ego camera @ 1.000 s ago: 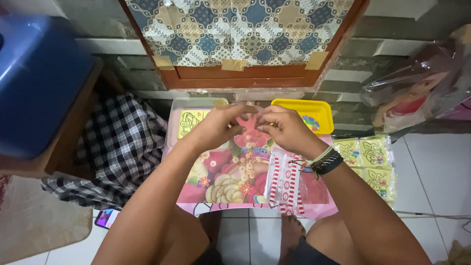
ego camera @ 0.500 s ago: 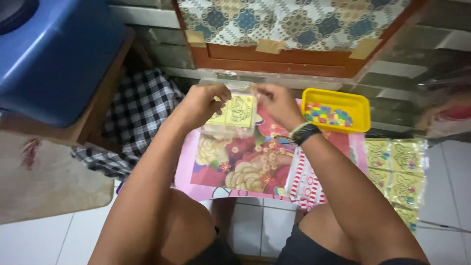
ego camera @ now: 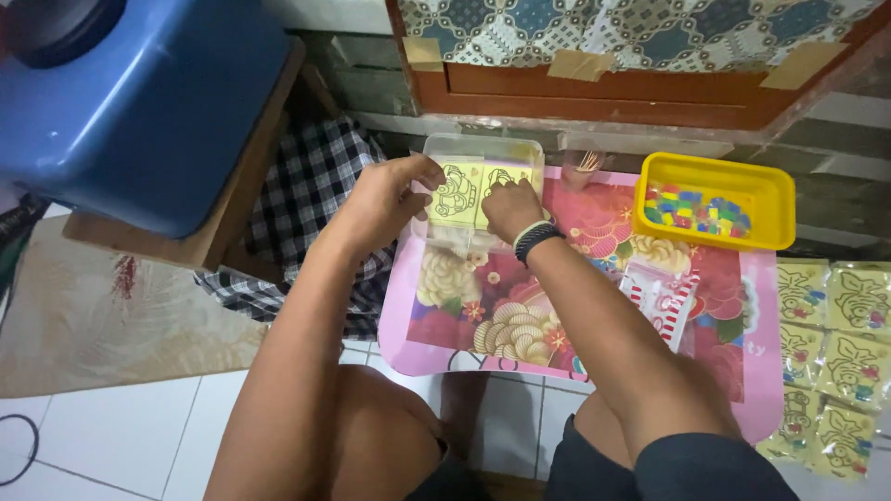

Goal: The person puts a small toy car card into a clear plastic sleeve and then adds several small colorful plastic pieces by hand.

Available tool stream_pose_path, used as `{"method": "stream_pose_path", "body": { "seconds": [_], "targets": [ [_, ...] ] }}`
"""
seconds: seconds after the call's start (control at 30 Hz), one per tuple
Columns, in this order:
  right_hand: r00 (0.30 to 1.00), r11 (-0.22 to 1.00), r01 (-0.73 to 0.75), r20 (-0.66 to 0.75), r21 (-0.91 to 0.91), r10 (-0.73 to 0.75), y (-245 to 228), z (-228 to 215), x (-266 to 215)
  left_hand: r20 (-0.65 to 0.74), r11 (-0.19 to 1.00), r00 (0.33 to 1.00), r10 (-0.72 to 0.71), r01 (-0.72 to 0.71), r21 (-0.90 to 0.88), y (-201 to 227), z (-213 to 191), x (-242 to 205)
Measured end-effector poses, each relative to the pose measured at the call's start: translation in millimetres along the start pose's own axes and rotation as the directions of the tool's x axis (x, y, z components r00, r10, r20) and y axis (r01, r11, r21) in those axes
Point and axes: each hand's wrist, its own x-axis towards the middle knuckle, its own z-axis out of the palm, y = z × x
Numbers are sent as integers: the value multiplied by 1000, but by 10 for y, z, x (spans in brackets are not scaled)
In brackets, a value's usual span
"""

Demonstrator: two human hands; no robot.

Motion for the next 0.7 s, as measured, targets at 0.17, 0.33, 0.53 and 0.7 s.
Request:
{"method": "stream_pose_path", "body": {
  "seconds": [0.17, 0.33, 0.53, 0.7],
  "targets": [
    [985, 996, 78, -158, 51, -69, 106, -53, -200, 0, 999, 1000, -29, 29, 12, -95, -19, -16],
    [996, 972, 76, 31, 221, -85, 120, -687, -412, -14, 1000, 1000, -14, 14, 23, -157, -32, -29],
    [995, 962, 68, 50, 264, -84, 187, -549, -316, 3, 998, 999, -53, 53, 29, -115, -55, -66],
    [994, 965, 110, -55, 239, -100, 279, -288, -279, 18, 997, 998, -52, 51, 55, -115, -41, -74]
  ]
}}
